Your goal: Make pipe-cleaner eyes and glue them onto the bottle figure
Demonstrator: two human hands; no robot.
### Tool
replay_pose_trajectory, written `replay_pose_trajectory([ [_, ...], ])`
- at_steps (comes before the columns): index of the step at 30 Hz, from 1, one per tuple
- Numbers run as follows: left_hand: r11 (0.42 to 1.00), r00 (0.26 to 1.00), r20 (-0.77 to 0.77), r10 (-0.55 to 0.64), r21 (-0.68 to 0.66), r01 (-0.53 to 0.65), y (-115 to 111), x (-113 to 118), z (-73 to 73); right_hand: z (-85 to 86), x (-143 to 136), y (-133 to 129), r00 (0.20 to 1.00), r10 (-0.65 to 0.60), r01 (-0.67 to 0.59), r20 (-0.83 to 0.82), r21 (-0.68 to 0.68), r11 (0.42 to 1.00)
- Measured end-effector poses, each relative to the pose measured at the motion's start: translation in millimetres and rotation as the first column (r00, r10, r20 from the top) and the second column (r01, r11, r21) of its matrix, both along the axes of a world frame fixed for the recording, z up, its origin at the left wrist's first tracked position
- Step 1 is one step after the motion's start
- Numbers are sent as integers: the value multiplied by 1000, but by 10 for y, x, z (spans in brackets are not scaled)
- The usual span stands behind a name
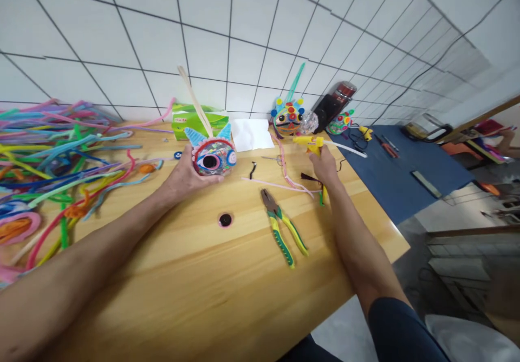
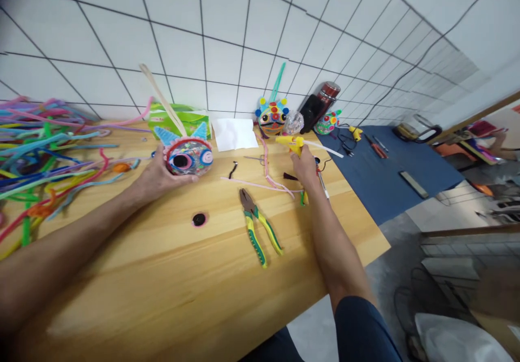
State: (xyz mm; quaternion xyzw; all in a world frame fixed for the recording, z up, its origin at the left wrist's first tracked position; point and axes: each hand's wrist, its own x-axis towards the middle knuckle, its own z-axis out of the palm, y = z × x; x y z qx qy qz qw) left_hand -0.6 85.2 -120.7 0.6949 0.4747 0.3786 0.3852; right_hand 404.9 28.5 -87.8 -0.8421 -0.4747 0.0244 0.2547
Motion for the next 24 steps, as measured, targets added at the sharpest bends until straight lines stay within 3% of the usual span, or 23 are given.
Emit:
replay_pose_trajectory([
  [4,998,990,131,-58,40,53,36,4,-52,243,-340,-85,966,254,-259,51,226,939],
  [9,997,988,134,-70,54,63,93,-33,-139,437,-960,-127,917,320,-375,239,240,895],
  [14,995,985,145,-94,50,88,103,-49,-163,322,-1276,-97,870,343,-437,354,233,868],
  [19,993,978,173,-118,8,118,94,-53,-149,147,-1263,-46,852,322,-439,412,230,869],
  [24,986,965,210,-159,-23,167,107,-74,-87,75,-1243,-14,856,354,-442,376,179,879],
])
